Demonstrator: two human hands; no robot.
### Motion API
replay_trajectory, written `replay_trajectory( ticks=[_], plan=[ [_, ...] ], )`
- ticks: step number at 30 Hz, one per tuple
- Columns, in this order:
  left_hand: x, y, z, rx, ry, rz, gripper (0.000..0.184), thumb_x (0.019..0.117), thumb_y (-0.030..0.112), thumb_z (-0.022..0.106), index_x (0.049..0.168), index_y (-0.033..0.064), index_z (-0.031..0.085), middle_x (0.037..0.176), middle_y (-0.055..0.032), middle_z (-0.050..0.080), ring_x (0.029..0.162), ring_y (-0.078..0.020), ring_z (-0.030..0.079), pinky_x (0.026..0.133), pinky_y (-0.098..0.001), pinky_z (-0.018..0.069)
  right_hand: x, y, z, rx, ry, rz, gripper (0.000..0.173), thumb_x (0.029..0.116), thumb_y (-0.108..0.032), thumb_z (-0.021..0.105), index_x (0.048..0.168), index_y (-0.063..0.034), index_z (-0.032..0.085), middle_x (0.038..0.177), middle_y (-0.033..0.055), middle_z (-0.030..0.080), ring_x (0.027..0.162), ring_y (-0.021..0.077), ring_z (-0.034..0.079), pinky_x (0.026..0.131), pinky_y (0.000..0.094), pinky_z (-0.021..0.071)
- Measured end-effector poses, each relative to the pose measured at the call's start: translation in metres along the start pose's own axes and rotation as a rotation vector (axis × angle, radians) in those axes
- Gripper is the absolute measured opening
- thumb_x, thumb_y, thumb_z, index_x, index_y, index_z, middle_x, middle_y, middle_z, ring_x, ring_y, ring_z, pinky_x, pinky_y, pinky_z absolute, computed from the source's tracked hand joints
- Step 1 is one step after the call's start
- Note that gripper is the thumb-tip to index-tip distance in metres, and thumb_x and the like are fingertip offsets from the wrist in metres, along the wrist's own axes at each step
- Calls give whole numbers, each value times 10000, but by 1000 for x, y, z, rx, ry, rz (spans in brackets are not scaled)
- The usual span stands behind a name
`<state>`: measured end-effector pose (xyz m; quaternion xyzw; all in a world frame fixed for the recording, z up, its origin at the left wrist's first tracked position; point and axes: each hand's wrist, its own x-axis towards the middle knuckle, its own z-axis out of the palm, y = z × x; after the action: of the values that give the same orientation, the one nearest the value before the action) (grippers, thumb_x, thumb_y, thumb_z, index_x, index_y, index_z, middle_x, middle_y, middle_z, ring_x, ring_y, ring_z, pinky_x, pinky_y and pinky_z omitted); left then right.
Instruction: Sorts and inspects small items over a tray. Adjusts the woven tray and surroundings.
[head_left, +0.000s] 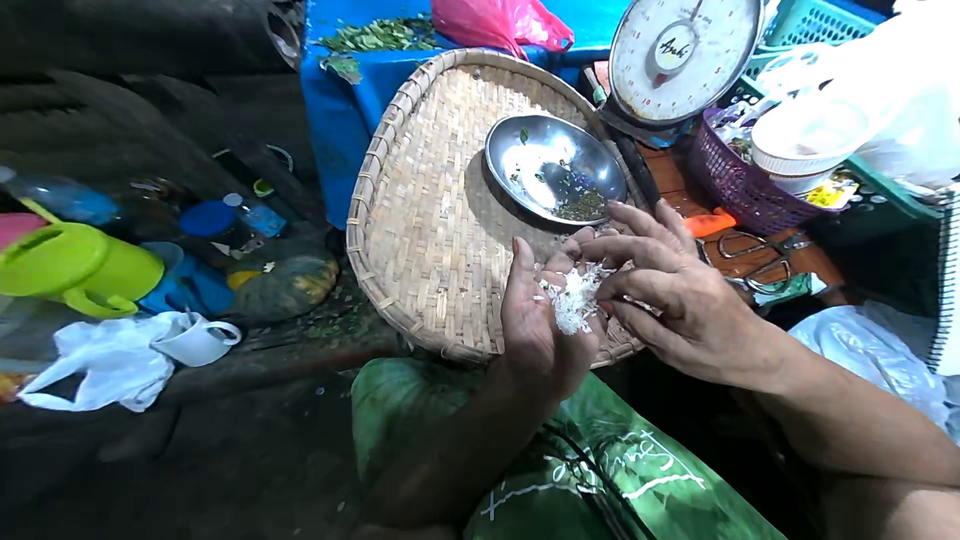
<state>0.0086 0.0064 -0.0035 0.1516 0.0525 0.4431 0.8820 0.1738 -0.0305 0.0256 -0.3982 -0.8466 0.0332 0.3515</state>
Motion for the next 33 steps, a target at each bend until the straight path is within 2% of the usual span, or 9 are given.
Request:
replay_trajectory(
  ticks=[4, 7, 11, 13, 16, 23, 28, 31, 33],
  plan=[
    [-1, 0, 1, 72, 7, 16, 837, 994, 690, 122, 1403, 68, 506, 1323, -123, 599, 1219, -225, 589, 1014, -389, 491, -3, 1, -24, -84, -53, 54, 250, 999, -227, 565, 892, -122, 766, 1344, 82, 663, 1489, 383, 353, 1213, 703, 94],
    [-1, 0, 4, 36, 27, 18, 869, 987, 710, 123, 1391, 46, 512, 1359, -155, 591, 1261, -264, 582, 1038, -414, 486, -5, 0, -33, -139, -55, 71, 278, 1011, -276, 549, 910, -145, 772, 1333, 79, 668, 1484, 400, 356, 1186, 743, 86],
    [-2, 2, 1, 24, -26, -6, 855, 985, 711, 151, 1406, 54, 501, 1344, -140, 592, 1232, -235, 592, 1024, -383, 493, -3, -2, -21, -111, 16, 20, 223, 994, -201, 575, 931, -109, 768, 1307, 100, 681, 1465, 405, 390, 1190, 743, 110],
    [-1, 1, -1, 40, -51, 11, 849, 988, 705, 145, 1377, 54, 525, 1289, -130, 617, 1176, -214, 616, 970, -361, 521, -3, -1, -12, -104, 3, -4, 210, 992, -195, 585, 943, -105, 768, 1315, 108, 675, 1467, 411, 384, 1180, 755, 108],
    [-1, -1, -3, 91, -64, 37, 842, 994, 689, 108, 1370, 63, 528, 1284, -117, 617, 1177, -202, 608, 962, -365, 518, -4, 2, -2, -98, -45, -9, 209, 997, -199, 588, 964, -116, 777, 1330, 112, 664, 1474, 411, 368, 1181, 754, 102],
    [-1, 0, -3, 102, -89, 16, 830, 994, 683, 113, 1398, 73, 504, 1311, -108, 596, 1205, -199, 586, 1003, -373, 491, -3, 4, -8, -81, -18, -11, 221, 995, -164, 568, 905, -83, 753, 1309, 114, 677, 1465, 397, 392, 1197, 725, 117],
    [-2, 0, 0, 59, -77, -18, 864, 985, 705, 128, 1432, 60, 488, 1380, -152, 572, 1280, -260, 561, 1059, -431, 463, -3, 2, -32, -159, -47, 41, 329, 1037, -314, 525, 913, -129, 768, 1294, 78, 690, 1475, 399, 376, 1188, 743, 81],
    [-2, 1, -2, 77, -117, -34, 866, 987, 697, 123, 1458, 46, 447, 1423, -147, 541, 1321, -252, 527, 1107, -431, 424, -3, 4, -26, -141, 10, 33, 258, 1010, -246, 562, 953, -109, 773, 1275, 95, 696, 1463, 405, 389, 1187, 742, 89],
    [-2, 1, -3, 107, -140, -32, 855, 986, 693, 117, 1443, 59, 464, 1387, -121, 563, 1261, -216, 559, 1050, -391, 463, -2, 6, -17, -141, 11, 23, 233, 998, -222, 569, 966, -109, 770, 1281, 101, 691, 1457, 413, 397, 1178, 755, 103]
  ],
)
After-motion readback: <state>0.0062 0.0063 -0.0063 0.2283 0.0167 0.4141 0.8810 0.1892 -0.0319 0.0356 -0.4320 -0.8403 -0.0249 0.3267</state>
